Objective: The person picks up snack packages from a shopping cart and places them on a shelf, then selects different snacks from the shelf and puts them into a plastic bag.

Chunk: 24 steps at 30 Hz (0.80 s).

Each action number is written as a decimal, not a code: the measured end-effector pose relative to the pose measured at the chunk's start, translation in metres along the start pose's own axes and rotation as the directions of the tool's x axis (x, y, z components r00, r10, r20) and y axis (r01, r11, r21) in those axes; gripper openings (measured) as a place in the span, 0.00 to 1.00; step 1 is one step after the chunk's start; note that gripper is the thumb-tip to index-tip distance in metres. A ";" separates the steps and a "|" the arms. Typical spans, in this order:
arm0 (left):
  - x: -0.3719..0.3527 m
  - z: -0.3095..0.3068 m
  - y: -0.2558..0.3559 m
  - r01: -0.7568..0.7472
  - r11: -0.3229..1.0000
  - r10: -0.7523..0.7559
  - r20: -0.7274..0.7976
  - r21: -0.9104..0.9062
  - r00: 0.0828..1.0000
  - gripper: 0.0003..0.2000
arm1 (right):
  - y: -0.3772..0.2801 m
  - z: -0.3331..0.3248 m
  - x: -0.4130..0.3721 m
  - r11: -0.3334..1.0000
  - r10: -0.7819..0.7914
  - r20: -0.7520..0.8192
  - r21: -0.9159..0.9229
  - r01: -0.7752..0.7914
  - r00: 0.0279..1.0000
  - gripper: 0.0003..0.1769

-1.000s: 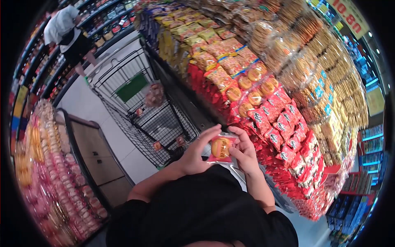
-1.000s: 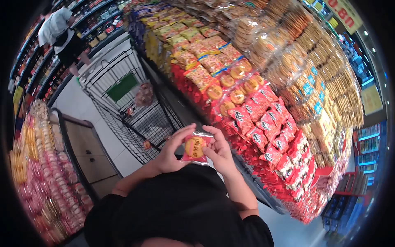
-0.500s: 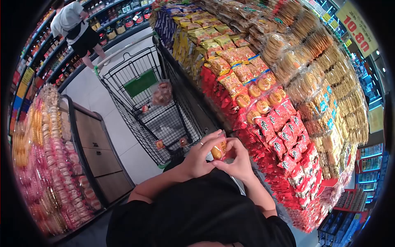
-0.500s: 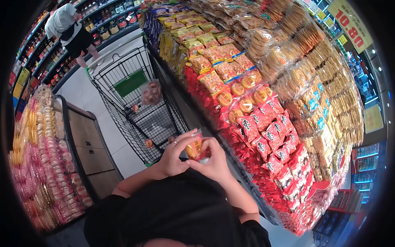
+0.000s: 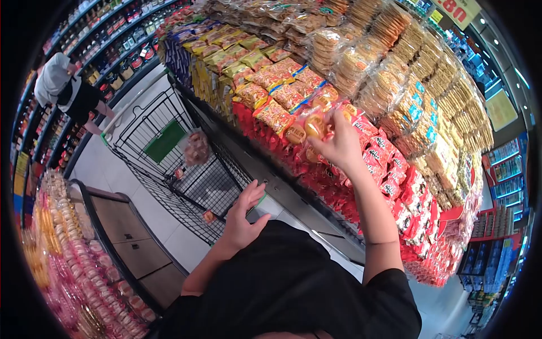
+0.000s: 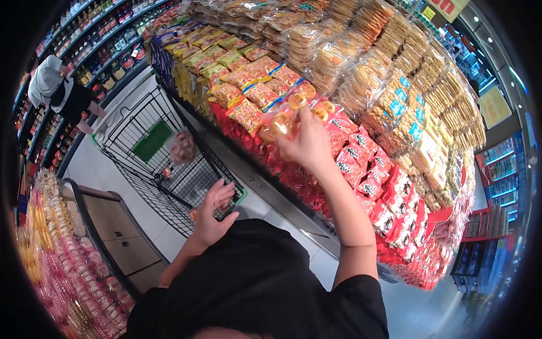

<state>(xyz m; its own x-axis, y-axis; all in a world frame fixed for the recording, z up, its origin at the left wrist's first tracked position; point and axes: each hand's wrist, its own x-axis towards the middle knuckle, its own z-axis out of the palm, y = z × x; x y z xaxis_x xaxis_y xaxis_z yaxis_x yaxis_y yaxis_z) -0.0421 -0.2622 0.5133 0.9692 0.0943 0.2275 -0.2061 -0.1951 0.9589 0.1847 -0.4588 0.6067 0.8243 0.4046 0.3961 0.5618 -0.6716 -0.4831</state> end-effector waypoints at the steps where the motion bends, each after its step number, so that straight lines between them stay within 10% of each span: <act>1: 0.000 -0.002 -0.001 -0.006 1.000 0.006 0.009 -0.002 1.000 0.43 | 0.006 -0.002 0.012 0.998 0.037 0.066 -0.052 -0.034 0.997 0.27; 8: -0.003 -0.007 -0.006 0.094 0.991 -0.101 0.084 0.091 0.991 0.32 | 0.051 0.036 0.047 0.956 -0.067 0.216 -0.265 0.124 0.974 0.26; 15: -0.002 -0.014 -0.006 0.099 0.963 -0.149 0.188 0.252 0.971 0.29 | 0.050 0.048 0.046 0.923 -0.246 0.034 -0.297 0.245 0.969 0.18; 24: 0.006 -0.012 -0.001 0.070 0.950 -0.160 0.283 0.303 0.946 0.28 | 0.053 0.060 0.042 0.914 -0.120 0.167 -0.366 0.174 0.979 0.16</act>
<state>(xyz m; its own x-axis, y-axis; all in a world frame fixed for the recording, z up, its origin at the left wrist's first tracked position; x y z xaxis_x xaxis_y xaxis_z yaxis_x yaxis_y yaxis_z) -0.0374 -0.2492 0.5156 0.9877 -0.1556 0.0142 -0.0874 -0.4751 0.8756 0.2529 -0.4403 0.5506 0.7512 0.5802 0.3149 0.6316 -0.7704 -0.0870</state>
